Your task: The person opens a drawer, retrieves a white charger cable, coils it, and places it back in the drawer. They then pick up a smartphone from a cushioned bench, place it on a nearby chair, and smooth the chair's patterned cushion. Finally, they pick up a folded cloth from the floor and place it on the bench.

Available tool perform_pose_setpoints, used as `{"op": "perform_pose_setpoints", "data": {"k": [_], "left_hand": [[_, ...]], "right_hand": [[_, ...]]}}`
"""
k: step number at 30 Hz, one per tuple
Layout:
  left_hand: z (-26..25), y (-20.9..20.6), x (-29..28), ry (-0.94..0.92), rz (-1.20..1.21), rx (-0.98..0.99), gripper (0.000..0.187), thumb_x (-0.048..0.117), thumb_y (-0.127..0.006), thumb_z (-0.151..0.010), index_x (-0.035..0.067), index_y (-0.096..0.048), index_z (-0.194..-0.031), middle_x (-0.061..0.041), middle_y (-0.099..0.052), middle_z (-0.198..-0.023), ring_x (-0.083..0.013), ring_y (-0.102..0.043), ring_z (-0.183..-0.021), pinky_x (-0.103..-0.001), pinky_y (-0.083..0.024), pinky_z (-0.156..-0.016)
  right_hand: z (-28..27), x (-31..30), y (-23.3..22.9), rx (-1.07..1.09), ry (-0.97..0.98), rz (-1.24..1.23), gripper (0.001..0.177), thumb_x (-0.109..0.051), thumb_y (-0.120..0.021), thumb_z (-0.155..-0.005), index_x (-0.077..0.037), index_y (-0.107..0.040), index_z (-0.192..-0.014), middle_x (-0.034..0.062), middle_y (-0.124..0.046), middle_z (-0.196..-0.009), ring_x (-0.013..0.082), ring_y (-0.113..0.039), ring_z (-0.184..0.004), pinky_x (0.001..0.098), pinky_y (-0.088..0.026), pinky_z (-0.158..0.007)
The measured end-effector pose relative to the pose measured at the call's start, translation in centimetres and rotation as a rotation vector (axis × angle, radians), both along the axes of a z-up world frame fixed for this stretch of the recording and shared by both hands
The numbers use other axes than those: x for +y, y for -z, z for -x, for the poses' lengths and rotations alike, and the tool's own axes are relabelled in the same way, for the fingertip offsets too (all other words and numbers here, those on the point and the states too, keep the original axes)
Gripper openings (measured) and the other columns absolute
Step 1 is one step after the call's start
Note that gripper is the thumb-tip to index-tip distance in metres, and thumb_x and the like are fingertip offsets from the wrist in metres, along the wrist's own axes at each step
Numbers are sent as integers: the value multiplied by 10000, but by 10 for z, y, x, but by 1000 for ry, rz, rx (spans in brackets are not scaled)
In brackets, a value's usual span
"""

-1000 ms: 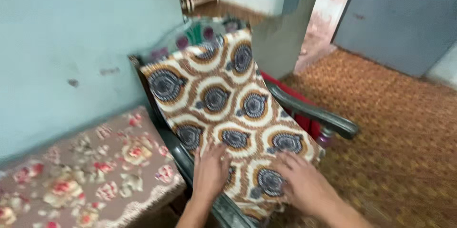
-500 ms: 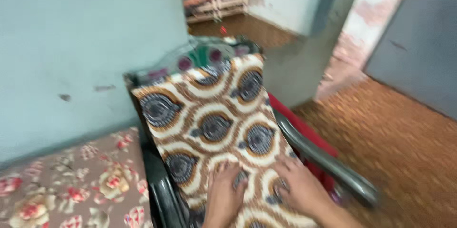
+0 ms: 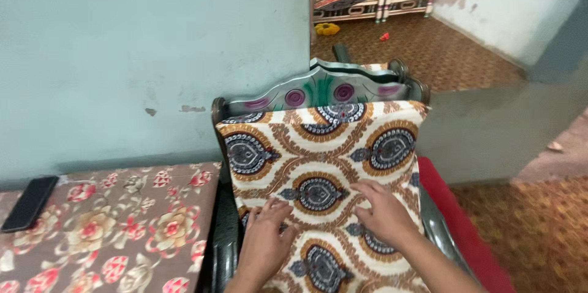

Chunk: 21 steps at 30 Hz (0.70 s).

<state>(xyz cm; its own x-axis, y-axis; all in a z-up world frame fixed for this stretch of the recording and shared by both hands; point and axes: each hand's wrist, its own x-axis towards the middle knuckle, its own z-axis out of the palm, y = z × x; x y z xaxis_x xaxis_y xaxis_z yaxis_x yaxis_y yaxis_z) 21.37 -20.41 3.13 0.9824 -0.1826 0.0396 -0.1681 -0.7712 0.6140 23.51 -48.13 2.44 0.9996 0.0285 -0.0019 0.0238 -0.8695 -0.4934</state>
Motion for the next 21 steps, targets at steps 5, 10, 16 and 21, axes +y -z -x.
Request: {"op": "perform_pose_setpoints", "data": {"k": [5, 10, 16, 21], "left_hand": [[-78, -5, -72, 6, -94, 61, 484, 276, -690, -914, 138, -626, -1373, -67, -495, -1525, -247, -268, -1529, -491, -107, -1264], [-161, 3, -116, 14, -215, 44, 457, 311, -689, -914, 153, -636, -1339, -65, -449, -1559, -280, -229, -1526, -534, -92, -1245], [-223, 56, -107, 10, -139, -305, 392, 201, -674, -879, 55, -674, -1243, -157, -597, -1411, -336, -370, -1489, -539, -249, -1229], [-229, 88, -108, 20, -124, -444, 472, 205, -720, -827, 46, -656, -1266, -169, -558, -1411, -350, -400, -1432, -564, -283, -1180]], "right_hand": [[-126, -63, -4, -159, -87, 120, 496, -316, -680, -931, -187, -581, -1400, 128, -484, -1512, 324, -453, -1386, 486, -349, -1140], [-254, -81, -4, -76, -111, 148, 533, -348, -640, -959, -140, -542, -1439, 134, -512, -1503, 322, -516, -1362, 498, -401, -1145], [-290, -69, 55, -253, -248, 370, 735, -388, -743, -869, -48, -484, -1467, 177, -482, -1523, 338, -371, -1466, 488, -281, -1232], [-290, -85, 66, -339, -374, 486, 761, -237, -733, -873, 10, -432, -1527, 251, -430, -1550, 384, -363, -1438, 495, -277, -1189]]}}
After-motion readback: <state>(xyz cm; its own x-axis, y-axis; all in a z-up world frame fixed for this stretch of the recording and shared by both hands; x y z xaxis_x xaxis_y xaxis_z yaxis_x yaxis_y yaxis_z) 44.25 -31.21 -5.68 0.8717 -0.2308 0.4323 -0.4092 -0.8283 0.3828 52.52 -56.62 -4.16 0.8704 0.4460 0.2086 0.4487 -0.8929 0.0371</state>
